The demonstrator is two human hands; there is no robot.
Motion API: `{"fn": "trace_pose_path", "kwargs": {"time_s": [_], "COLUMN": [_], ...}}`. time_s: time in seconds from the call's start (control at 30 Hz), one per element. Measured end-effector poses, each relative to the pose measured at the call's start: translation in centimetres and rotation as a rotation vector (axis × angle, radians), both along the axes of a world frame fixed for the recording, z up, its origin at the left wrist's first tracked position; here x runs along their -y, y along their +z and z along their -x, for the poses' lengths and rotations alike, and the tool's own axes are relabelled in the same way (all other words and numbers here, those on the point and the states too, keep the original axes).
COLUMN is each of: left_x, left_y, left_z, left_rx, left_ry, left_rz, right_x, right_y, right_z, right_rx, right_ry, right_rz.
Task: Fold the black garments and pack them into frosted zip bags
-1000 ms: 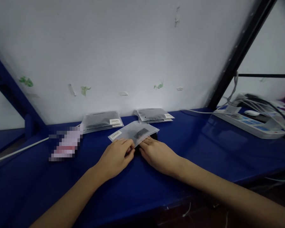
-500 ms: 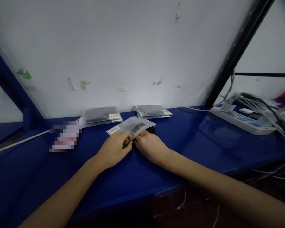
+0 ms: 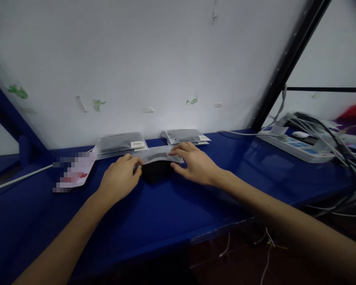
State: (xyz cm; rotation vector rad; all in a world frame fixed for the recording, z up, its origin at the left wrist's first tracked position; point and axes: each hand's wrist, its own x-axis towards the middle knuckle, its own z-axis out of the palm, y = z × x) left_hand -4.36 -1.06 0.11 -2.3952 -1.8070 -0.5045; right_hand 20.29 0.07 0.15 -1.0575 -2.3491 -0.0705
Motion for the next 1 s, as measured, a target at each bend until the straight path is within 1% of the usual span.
{"fn": "trace_pose_path", "kwargs": {"time_s": [0.1,0.2,0.33,0.43,0.5,0.57,0.67,0.73,0.83,1.0], "left_x": [0.7,1.0,0.9,0.7,0.7,0.7,0.8,0.9,1.3,1.8], "left_y": [-0.1,-0.4,-0.5,-0.5,-0.5,-0.6,-0.8,-0.8,-0.7,-0.6], "left_z": [-0.9,-1.6,-1.8,-1.6,-1.6,-1.6,-1.8,-2.0,-2.0,-1.5], "left_rx": [-0.040,-0.087,-0.032,0.037,0.063,0.082,0.082,0.054,0.027,0.032], "left_ry": [0.011,0.005,0.051,0.109,0.105,0.039,-0.131,-0.219,-0.290,-0.376], "left_rz": [0.011,-0.018,-0.021,-0.062,-0.086,-0.090,-0.077,-0.068,-0.046,0.070], "right_x": [-1.8,-2.7,-2.6,-2.2,-2.1,-2.2,-2.5,-2.6,-2.7,-2.7], "right_y": [-0.9,-1.9,-2.7,-2.9,-2.9,-2.9,-3.0,-3.0,-2.9,-2.7], "right_z": [-1.3,-1.9,-1.9,-1.9,-2.0,-2.2,-2.8,-3.2,-3.6,-3.8], "right_rx": [0.055,0.068,0.017,-0.039,-0.070,-0.089,-0.097,-0.097,-0.095,-0.108], "right_ry": [0.015,0.032,0.034,0.036,0.031,0.019,-0.013,-0.042,-0.102,-0.232], "right_rz": [0.084,0.136,0.136,0.156,0.168,0.186,0.200,0.196,0.185,0.188]}}
